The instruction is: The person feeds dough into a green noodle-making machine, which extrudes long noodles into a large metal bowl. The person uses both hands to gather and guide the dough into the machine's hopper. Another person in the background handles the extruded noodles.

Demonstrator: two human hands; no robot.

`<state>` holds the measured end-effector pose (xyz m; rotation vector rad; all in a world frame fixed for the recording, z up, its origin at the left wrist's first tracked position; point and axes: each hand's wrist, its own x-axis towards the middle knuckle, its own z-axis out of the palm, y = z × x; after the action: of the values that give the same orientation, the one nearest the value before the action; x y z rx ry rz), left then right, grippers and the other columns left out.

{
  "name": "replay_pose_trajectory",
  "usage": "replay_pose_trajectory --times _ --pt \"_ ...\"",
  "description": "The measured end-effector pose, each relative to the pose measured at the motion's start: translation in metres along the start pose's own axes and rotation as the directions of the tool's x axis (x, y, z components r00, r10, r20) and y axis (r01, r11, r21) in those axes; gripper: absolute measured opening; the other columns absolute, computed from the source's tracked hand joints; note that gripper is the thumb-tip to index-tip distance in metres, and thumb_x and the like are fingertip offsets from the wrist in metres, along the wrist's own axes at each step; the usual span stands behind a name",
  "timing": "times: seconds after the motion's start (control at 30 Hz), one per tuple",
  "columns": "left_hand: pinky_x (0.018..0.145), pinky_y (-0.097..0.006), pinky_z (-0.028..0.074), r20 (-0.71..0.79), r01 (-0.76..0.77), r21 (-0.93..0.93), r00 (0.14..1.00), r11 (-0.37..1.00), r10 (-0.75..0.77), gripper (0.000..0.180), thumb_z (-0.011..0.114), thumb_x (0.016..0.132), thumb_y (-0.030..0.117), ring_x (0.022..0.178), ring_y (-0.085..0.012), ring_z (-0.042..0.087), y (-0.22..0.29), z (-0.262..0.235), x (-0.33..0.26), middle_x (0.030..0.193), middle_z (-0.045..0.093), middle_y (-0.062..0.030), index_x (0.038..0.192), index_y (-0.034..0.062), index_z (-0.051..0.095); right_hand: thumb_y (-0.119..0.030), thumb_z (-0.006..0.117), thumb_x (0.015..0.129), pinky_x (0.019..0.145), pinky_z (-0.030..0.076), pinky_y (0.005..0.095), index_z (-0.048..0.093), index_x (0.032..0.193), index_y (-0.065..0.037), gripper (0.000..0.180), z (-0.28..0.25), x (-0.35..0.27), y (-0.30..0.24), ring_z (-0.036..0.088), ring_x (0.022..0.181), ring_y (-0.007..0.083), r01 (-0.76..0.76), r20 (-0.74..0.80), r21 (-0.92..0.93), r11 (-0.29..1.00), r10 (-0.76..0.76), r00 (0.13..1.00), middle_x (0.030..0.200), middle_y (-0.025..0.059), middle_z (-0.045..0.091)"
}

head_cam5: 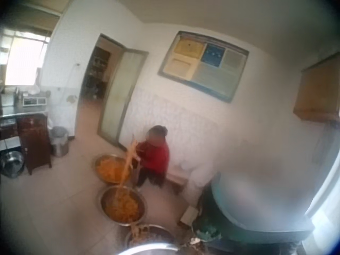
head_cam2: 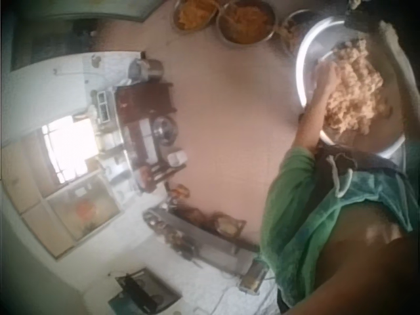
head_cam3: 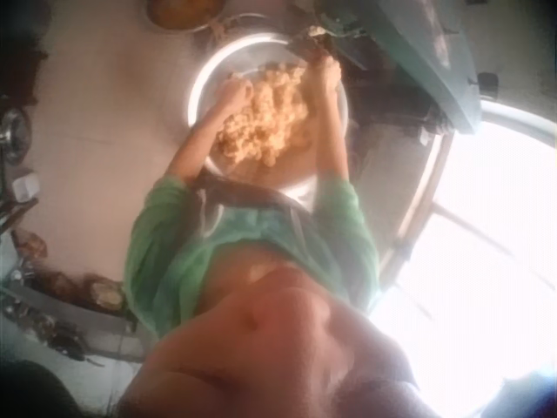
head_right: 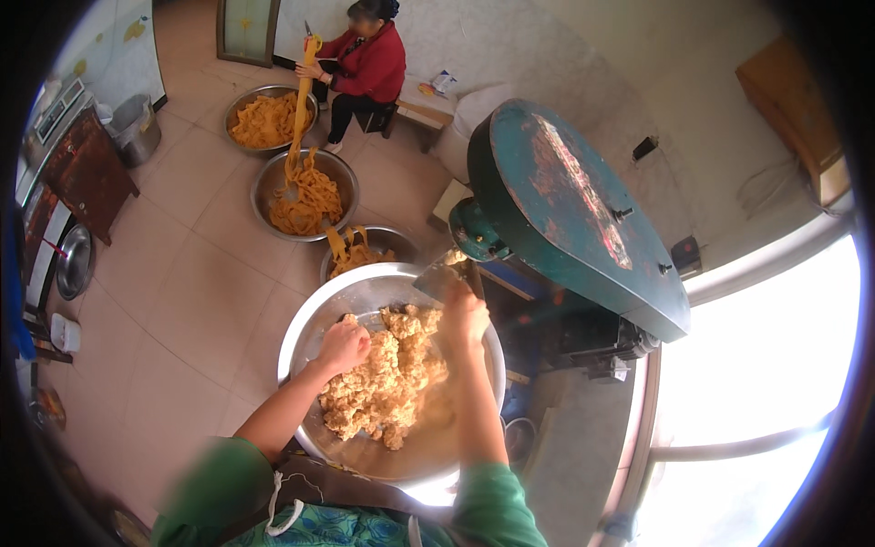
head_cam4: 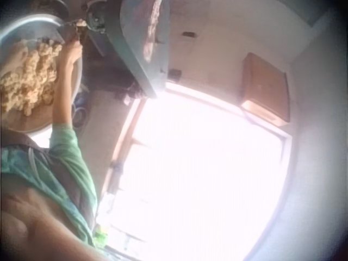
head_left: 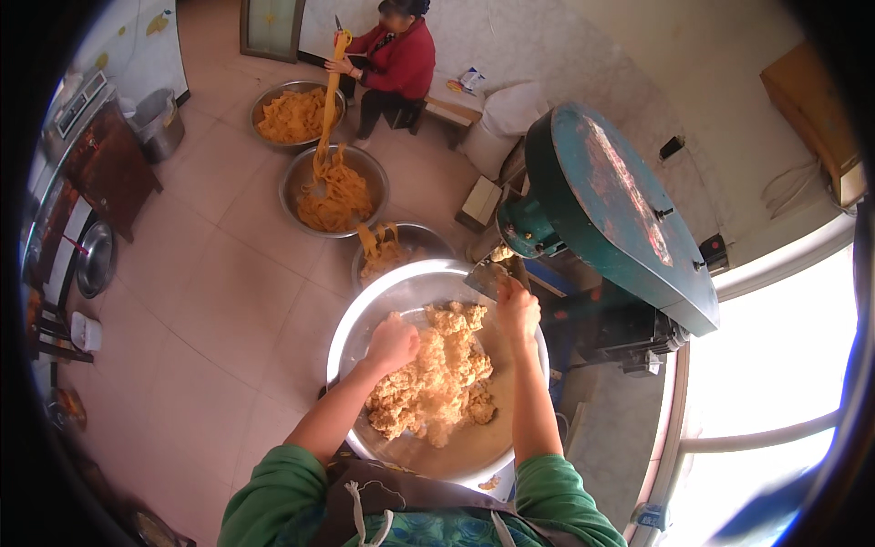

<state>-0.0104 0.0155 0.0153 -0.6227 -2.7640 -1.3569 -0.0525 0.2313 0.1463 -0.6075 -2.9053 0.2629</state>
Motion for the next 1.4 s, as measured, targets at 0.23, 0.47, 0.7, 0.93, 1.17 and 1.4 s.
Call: replay_pose_trajectory --times 0.23,0.47,0.7,0.93,1.17,1.4 --pt "0.071 -0.044 0.048 0.034 -0.013 -0.041 0.999 0.999 0.014 0.011 0.063 0.067 0.009 0.079 -0.0324 0.060 -0.001 0.006 0.003 0.067 0.059 -0.0122 0.057 0.0106 0.059 -0.040 0.055 0.089 0.071 0.053 0.0505 0.065 0.096 -0.015 0.028 0.034 0.050 0.030 0.065 0.081 0.0418 -0.127 -0.099 -0.011 0.992 0.125 0.987 0.086 0.0211 0.067" --pt "0.072 -0.044 0.047 0.127 -0.008 -0.010 0.992 1.000 0.009 0.008 0.061 0.068 0.007 0.084 -0.0338 0.058 -0.010 0.013 0.003 0.076 0.061 -0.0117 0.061 0.0104 0.059 -0.043 0.056 0.088 0.075 0.053 0.0509 0.066 0.096 -0.015 0.031 0.024 0.037 0.009 0.064 0.083 0.0426 -0.036 0.048 -0.022 0.999 0.037 0.998 0.090 0.0220 0.067" --pt "0.080 -0.045 0.047 0.174 0.272 0.035 0.946 0.962 -0.274 0.029 0.063 0.076 0.023 0.096 -0.0363 0.056 -0.009 -0.004 0.004 0.103 0.057 -0.0211 0.094 0.0008 0.057 -0.037 0.059 0.088 0.071 0.053 0.0484 0.066 0.103 -0.012 0.030 0.009 0.007 0.020 0.064 0.080 0.0414 -0.033 -0.061 0.112 0.993 0.040 0.997 0.085 0.0207 0.067" --pt "0.099 -0.048 0.041 0.338 0.665 -0.018 0.707 0.747 -0.621 0.105 0.064 0.071 0.066 0.123 -0.0408 0.044 0.018 -0.006 0.005 0.141 0.026 -0.0249 0.143 0.0021 0.022 -0.019 0.060 0.089 0.064 0.054 0.0362 0.062 0.113 -0.004 0.028 -0.023 -0.134 0.125 0.068 0.075 0.0340 -0.031 -0.058 0.357 0.934 0.055 0.997 0.083 0.0209 0.067" --pt "0.107 -0.062 0.024 0.570 0.591 0.204 0.576 0.780 -0.586 0.118 0.074 0.058 0.068 0.138 -0.0471 0.015 0.052 0.012 0.045 0.152 0.017 -0.0232 0.146 0.0085 0.023 -0.014 0.063 0.087 0.061 0.052 0.0314 0.060 0.112 -0.002 0.028 0.003 -0.223 0.181 0.069 0.071 0.0223 0.020 -0.189 0.413 0.910 0.064 0.980 0.080 0.0183 0.067" --pt "0.103 -0.055 0.038 0.768 0.285 0.127 0.578 0.950 -0.276 0.095 0.081 0.058 0.039 0.127 -0.0383 0.039 0.022 0.053 0.027 0.135 0.045 -0.0190 0.139 0.0169 0.038 -0.013 0.064 0.087 0.065 0.053 0.0310 0.060 0.112 -0.002 0.028 0.004 -0.217 0.177 0.070 0.071 0.0226 0.028 -0.281 0.539 0.842 0.149 0.948 0.083 0.0174 0.068"
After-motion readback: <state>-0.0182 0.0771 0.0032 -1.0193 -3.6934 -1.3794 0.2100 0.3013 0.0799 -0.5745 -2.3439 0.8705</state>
